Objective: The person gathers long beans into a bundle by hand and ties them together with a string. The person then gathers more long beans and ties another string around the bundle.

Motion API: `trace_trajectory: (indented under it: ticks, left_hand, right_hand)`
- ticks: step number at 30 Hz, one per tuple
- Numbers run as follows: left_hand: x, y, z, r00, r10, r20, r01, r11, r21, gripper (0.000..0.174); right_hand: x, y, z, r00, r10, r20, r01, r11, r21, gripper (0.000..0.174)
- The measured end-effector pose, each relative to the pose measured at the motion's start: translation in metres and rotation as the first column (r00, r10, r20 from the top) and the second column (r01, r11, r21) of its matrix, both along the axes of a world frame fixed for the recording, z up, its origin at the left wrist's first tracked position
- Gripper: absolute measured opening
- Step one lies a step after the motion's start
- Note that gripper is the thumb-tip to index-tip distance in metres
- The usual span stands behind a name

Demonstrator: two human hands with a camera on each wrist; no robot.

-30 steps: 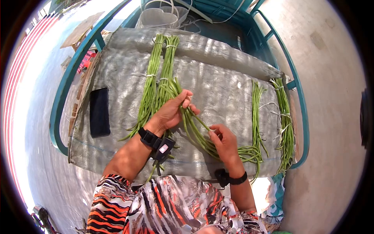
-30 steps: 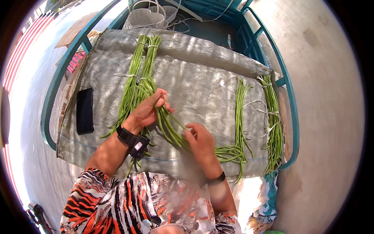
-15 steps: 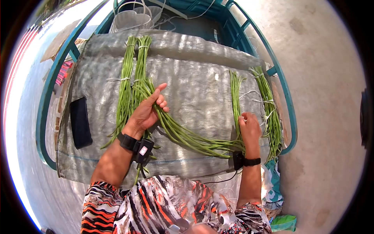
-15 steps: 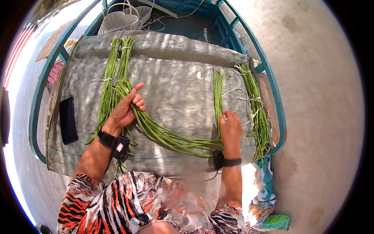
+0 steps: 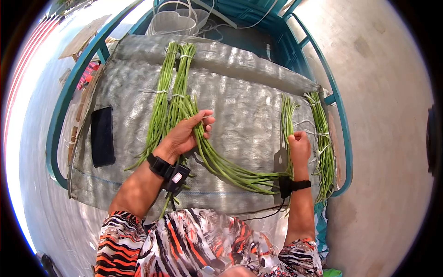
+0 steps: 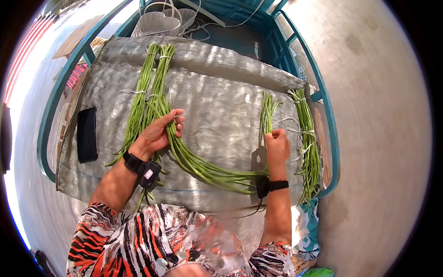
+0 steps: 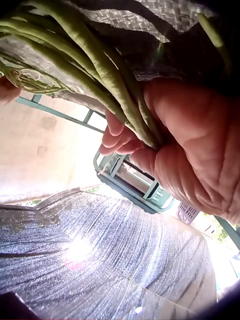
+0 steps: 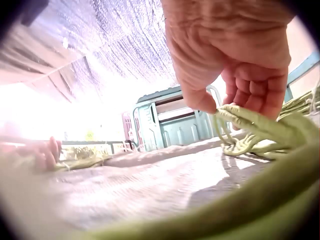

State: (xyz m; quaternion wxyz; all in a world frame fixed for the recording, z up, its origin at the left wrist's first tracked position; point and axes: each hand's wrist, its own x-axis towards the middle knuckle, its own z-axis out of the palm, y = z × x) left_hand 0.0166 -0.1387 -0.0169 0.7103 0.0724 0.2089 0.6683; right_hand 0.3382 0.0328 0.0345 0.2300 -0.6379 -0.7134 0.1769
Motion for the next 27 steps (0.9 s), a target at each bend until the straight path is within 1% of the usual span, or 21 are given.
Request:
trace_trajectory:
  ticks: [1, 2, 3, 6, 7, 8, 10, 13, 16, 17, 20, 23, 26, 27]
  left_hand:
    - [0.000, 0.001, -0.002, 1.000, -0.001, 0.011, 0.001, 1.000, -0.008, 0.027]
    - [-0.001, 0.001, -0.002, 1.000, 0.006, 0.005, -0.006, 1.000, -0.019, 0.028]
    - [0.000, 0.002, 0.000, 1.000, 0.011, -0.001, -0.011, 0.999, -0.031, 0.029]
    - [0.001, 0.002, 0.001, 1.000, 0.000, 0.006, 0.001, 0.999, -0.041, 0.036]
    - [0.001, 0.003, -0.001, 1.000, -0.012, 0.022, 0.012, 1.000, -0.028, 0.037]
    - [0.000, 0.004, -0.002, 0.999, -0.024, 0.038, 0.025, 1.000, -0.014, 0.039]
    - [0.002, 0.004, 0.002, 0.999, -0.031, 0.010, 0.032, 0.999, -0.044, 0.043]
    - [0.003, 0.006, 0.002, 0.999, -0.028, -0.022, 0.026, 0.996, -0.080, 0.046]
    - [0.003, 0.006, 0.003, 0.999, -0.015, -0.035, 0.012, 0.998, -0.069, 0.049]
    - [0.004, 0.005, 0.005, 0.999, -0.012, -0.039, 0.009, 0.998, -0.064, 0.050]
    - [0.005, 0.004, 0.006, 0.998, 0.001, -0.059, -0.002, 1.000, -0.014, 0.050]
    - [0.005, 0.004, 0.007, 0.996, 0.015, -0.083, -0.014, 1.000, 0.011, 0.048]
    - [0.005, 0.003, 0.006, 0.993, 0.024, -0.113, -0.022, 1.000, 0.014, 0.047]
    - [0.005, 0.003, 0.006, 0.992, 0.027, -0.125, -0.025, 1.000, 0.017, 0.047]
  right_hand:
    - [0.001, 0.003, -0.001, 0.949, -0.010, -0.314, -0.031, 0.992, -0.124, 0.025]
    - [-0.001, 0.004, -0.003, 0.804, -0.063, -0.592, -0.097, 0.967, -0.235, 0.026]
    - [-0.010, -0.009, 0.012, 0.657, -0.103, -0.747, -0.205, 0.929, -0.308, 0.029]
    - [-0.039, -0.037, 0.028, 0.511, -0.078, -0.856, -0.375, 0.876, -0.304, 0.027]
    - [-0.046, -0.045, 0.028, 0.497, -0.009, -0.868, -0.468, 0.839, -0.277, 0.027]
    - [-0.056, -0.057, 0.029, 0.527, 0.022, -0.850, -0.507, 0.810, -0.293, 0.027]
    - [-0.076, -0.083, 0.033, 0.580, 0.091, -0.810, -0.576, 0.749, -0.328, 0.027]
    - [-0.080, -0.104, 0.011, 0.595, 0.280, -0.754, -0.749, 0.534, -0.392, 0.029]
    - [-0.077, -0.119, -0.002, 0.639, 0.373, -0.672, -0.745, 0.517, -0.422, 0.029]
    - [-0.076, -0.121, -0.001, 0.636, 0.395, -0.663, -0.750, 0.517, -0.412, 0.028]
    - [-0.071, -0.122, -0.003, 0.663, 0.422, -0.618, -0.731, 0.544, -0.413, 0.028]
    - [-0.069, -0.126, -0.001, 0.685, 0.351, -0.638, -0.702, 0.551, -0.451, 0.027]
    - [-0.068, -0.131, 0.003, 0.718, 0.328, -0.614, -0.672, 0.557, -0.488, 0.025]
    - [-0.067, -0.132, 0.002, 0.704, 0.314, -0.637, -0.681, 0.553, -0.480, 0.024]
